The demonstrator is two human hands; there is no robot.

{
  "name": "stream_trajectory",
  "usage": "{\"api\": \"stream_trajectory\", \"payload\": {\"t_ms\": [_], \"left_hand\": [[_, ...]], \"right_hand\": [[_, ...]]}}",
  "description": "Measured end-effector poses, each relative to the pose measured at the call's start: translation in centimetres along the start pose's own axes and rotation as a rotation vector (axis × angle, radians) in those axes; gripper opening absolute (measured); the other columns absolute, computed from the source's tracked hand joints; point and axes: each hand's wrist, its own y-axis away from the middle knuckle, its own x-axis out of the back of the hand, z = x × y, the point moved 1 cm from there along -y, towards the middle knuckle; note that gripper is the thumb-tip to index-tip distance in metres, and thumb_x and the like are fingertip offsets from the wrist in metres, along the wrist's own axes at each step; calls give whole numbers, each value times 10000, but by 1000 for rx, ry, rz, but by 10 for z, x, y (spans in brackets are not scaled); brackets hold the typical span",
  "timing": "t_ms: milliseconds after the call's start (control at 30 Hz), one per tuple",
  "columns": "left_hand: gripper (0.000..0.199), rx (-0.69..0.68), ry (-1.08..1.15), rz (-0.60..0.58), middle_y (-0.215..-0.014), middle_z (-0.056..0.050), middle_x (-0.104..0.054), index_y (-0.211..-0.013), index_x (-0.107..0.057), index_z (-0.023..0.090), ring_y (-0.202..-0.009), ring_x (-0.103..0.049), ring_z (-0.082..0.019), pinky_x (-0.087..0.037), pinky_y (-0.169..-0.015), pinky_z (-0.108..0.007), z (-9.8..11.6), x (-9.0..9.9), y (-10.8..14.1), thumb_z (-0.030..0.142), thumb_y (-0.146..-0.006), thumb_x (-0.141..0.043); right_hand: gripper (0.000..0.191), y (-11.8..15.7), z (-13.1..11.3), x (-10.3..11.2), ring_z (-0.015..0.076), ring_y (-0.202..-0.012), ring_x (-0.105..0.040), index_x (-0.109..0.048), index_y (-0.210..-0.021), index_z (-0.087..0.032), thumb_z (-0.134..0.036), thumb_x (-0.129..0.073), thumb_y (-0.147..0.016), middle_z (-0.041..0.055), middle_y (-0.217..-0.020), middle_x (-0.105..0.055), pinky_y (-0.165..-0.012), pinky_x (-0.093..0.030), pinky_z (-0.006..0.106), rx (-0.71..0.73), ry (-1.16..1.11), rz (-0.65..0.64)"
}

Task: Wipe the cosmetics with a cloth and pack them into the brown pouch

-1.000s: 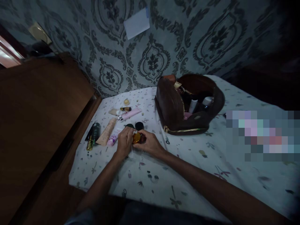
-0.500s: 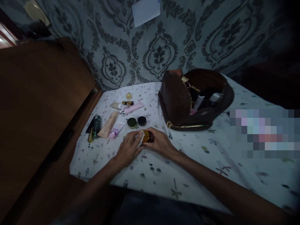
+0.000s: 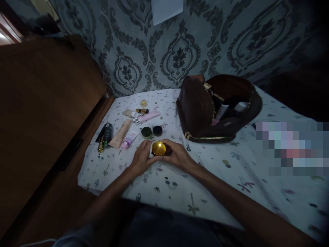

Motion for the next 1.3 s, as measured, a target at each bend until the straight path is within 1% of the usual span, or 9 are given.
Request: {"api": "stream_trajectory", "payload": {"t_ms": [200,333,467,567,700,800,933,1100,1300], "left_hand": [[607,-5,-74,14,-1294,-148,-539,-1436,-343,221,-1221,-525,-315,-480,-986,-501,7,-3,0,462,-924,-561],[806,-43,-169,-12,-1453,-209,-426,-1527,-129,212,-1361,-417,-348,-433,-1051,-550,10,-9,4,491,-910,-567],[937,-98,-284,-36,-1537,-250,-310,-1547,-9,178,-1446,-296,-366,-400,-1089,-558,13,-14,11,479,-889,-605],[871,-128,-318,-41,-1555,-234,-290,-1549,-50,189,-1467,-260,-352,-404,-1095,-543,15,-14,12,432,-910,-589],[717,-51,-230,-36,-1506,-192,-379,-1520,-225,219,-1399,-382,-345,-478,-1023,-519,15,-4,4,445,-924,-555],[633,-48,-13,-53,-1367,-155,-525,-1437,-404,218,-1278,-514,-321,-477,-1021,-476,15,4,-6,483,-894,-594],[679,-20,299,-1,-1269,-138,-594,-1321,-536,185,-1213,-553,-323,-436,-1046,-444,14,8,-15,548,-777,-716],[633,128,565,48,-1116,-96,-645,-1206,-576,153,-1036,-609,-276,-480,-918,-368,13,-1,-20,565,-749,-725],[396,230,572,99,-897,-21,-629,-1013,-588,157,-812,-578,-187,-464,-736,-279,10,-9,-19,489,-813,-668]], "right_hand": [[537,1,1,-1,210,-875,-645,-558,-1183,-200,-467,-732,-750,44,-1015,-690,-783,-503,308,3,53,-3],[542,0,0,-2,240,-1007,-636,-550,-1213,-207,-358,-739,-728,73,-1130,-669,-900,-491,365,24,54,43],[441,-1,-1,-3,195,-837,-660,-531,-1131,-203,-289,-672,-721,36,-956,-660,-760,-530,326,-106,-99,108],[427,-1,0,-3,163,-776,-663,-493,-1072,-212,-327,-681,-707,19,-951,-631,-695,-537,290,-157,-292,89],[450,-2,1,-3,149,-782,-661,-509,-1021,-208,-352,-758,-674,17,-959,-622,-691,-536,269,-162,-442,-57],[491,-3,3,-2,152,-764,-663,-528,-1006,-201,-384,-804,-644,22,-919,-649,-675,-536,265,-186,-536,-121],[588,-4,3,1,175,-838,-686,-542,-1071,-204,-404,-849,-611,35,-952,-678,-749,-551,295,-210,-644,-115],[624,-5,3,3,164,-847,-680,-553,-1106,-216,-370,-873,-593,46,-1040,-660,-768,-553,294,-142,-628,-74],[600,-4,5,-1,163,-886,-663,-574,-1145,-239,-327,-844,-616,49,-1134,-560,-777,-561,301,-96,-482,-8]]}}
